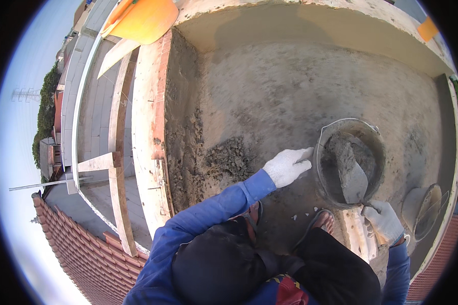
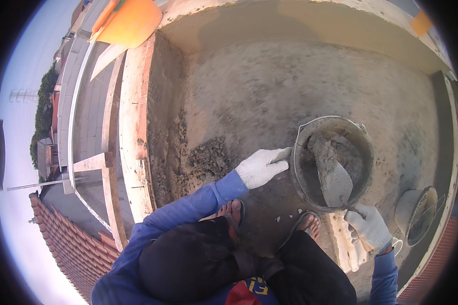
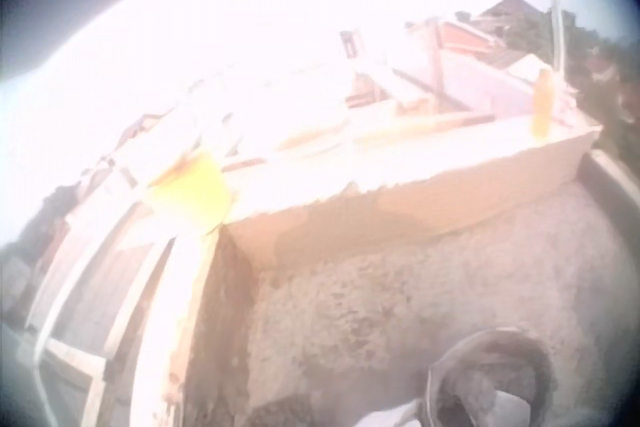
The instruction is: The person scoops cement from a bucket with a trowel and applies it to a curved brick wall edge, smoothing the surface repeatedly. The person also uses a wooden float to level the applied cement along the wall.
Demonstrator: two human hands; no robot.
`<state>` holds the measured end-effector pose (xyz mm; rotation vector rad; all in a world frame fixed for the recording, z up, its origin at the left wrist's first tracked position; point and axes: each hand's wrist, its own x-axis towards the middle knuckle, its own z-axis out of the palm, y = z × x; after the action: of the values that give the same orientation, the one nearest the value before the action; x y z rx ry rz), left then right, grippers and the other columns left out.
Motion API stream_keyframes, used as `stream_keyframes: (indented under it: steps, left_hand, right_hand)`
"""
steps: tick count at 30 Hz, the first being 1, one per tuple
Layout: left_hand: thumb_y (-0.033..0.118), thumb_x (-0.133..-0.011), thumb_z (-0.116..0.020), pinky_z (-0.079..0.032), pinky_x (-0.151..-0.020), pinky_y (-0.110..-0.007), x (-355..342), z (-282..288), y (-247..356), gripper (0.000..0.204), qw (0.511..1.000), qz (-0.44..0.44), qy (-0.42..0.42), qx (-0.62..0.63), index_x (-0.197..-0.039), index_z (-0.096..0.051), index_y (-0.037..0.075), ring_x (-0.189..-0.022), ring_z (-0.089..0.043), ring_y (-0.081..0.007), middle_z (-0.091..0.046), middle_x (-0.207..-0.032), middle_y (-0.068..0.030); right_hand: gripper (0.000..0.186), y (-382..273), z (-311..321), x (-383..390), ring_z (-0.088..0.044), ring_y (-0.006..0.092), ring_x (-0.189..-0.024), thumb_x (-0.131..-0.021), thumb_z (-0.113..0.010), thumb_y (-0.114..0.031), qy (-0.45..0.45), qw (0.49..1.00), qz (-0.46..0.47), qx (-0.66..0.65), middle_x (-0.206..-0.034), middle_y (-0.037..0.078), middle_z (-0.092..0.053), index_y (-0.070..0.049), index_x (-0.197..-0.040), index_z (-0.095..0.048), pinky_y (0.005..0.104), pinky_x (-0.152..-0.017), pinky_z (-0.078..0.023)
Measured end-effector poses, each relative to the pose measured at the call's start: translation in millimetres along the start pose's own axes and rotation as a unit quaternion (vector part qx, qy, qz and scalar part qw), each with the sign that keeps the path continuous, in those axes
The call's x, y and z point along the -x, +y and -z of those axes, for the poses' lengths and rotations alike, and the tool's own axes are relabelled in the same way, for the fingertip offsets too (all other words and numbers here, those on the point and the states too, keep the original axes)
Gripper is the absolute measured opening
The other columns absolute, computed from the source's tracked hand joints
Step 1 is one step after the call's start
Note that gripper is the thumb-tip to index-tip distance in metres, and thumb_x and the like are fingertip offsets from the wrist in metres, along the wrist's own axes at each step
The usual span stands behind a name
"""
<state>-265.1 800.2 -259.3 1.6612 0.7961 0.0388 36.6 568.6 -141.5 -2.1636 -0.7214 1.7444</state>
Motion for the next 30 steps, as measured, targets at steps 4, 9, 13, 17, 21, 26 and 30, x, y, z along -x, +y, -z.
stream_keyframes:
  steps: [4,9,13,17,21,26,30]
  left_hand:
    - [0.029,-0.108,-0.068,-0.055,-0.106,-0.034,29.9,66.0,-0.8,0.06,0.994,-0.003,0.057,-0.095,-0.156,-0.056,-0.003,-0.123,-0.074,-0.0228,-0.078,-0.132,-0.0223]
    - [0.02,-0.105,-0.075,-0.057,-0.107,-0.033,82.7,226.8,-11.3,0.048,0.896,-0.043,0.424,-0.123,-0.147,-0.068,-0.003,-0.122,-0.074,-0.0187,-0.077,-0.137,-0.0176]
    - [0.031,-0.106,-0.072,-0.054,-0.113,-0.038,109.0,372.7,-43.8,0.046,0.786,-0.024,0.542,-0.295,-0.144,-0.072,0.005,-0.129,-0.073,-0.0274,-0.074,-0.143,-0.0173]
    - [0.039,-0.108,-0.065,-0.051,-0.116,-0.043,66.8,423.0,-70.2,0.044,0.761,0.056,0.515,-0.391,-0.143,-0.074,0.013,-0.135,-0.067,-0.0344,-0.072,-0.144,-0.0164]
    - [0.044,-0.11,-0.061,-0.04,-0.126,-0.046,26.4,482.0,-123.2,0.047,0.738,0.05,0.486,-0.465,-0.145,-0.073,0.015,-0.152,-0.051,-0.0345,-0.063,-0.156,-0.0162]
    - [0.049,-0.112,-0.051,-0.03,-0.132,-0.053,-4.3,475.3,-134.5,0.053,0.684,0.118,0.522,-0.496,-0.154,-0.066,0.02,-0.158,-0.043,-0.0347,-0.055,-0.166,-0.014]
    - [0.046,-0.113,-0.047,-0.031,-0.131,-0.049,-6.1,460.2,-125.2,0.053,0.698,0.116,0.555,-0.437,-0.156,-0.065,0.02,-0.158,-0.044,-0.0342,-0.055,-0.166,-0.0153]
  right_hand:
    - [0.03,-15.6,-21.4,-5.4,-0.063,0.0091,-0.067,-0.103,-0.066,-0.027,0.032,0.999,0.025,-0.033,-0.074,0.003,-0.064,0.001,-0.091,-0.067,0.0282,-0.058,-0.052]
    - [0.03,-106.2,-23.0,-3.0,-0.066,0.0108,-0.068,-0.107,-0.063,-0.027,0.073,0.965,0.201,0.151,-0.078,0.005,-0.065,0.002,-0.101,-0.067,0.0298,-0.058,-0.057]
    - [0.036,-191.8,-60.7,-34.0,-0.069,0.0149,-0.071,-0.11,-0.06,-0.032,-0.041,0.985,0.165,-0.014,-0.087,0.006,-0.067,0.002,-0.117,-0.063,0.0329,-0.061,-0.06]
    - [0.04,-242.8,-137.8,-114.3,-0.07,0.0179,-0.075,-0.11,-0.058,-0.034,-0.07,0.98,0.144,-0.114,-0.097,0.009,-0.066,0.002,-0.129,-0.061,0.035,-0.064,-0.063]
    - [0.038,-267.5,-236.9,-187.4,-0.068,0.0156,-0.074,-0.11,-0.063,-0.033,-0.064,0.929,0.201,-0.304,-0.097,0.008,-0.064,0.001,-0.127,-0.061,0.0344,-0.065,-0.064]
    - [0.048,-287.5,-311.4,-215.6,-0.071,0.0129,-0.081,-0.108,-0.071,-0.032,0.157,0.87,0.21,-0.418,-0.097,0.009,-0.07,0.003,-0.139,-0.059,0.0342,-0.068,-0.063]
    - [0.053,-324.3,-335.9,-259.5,-0.079,0.0388,-0.095,-0.107,-0.069,-0.033,0.353,0.884,0.143,-0.269,-0.11,0.022,-0.077,-0.001,-0.147,-0.055,0.0479,-0.084,-0.062]
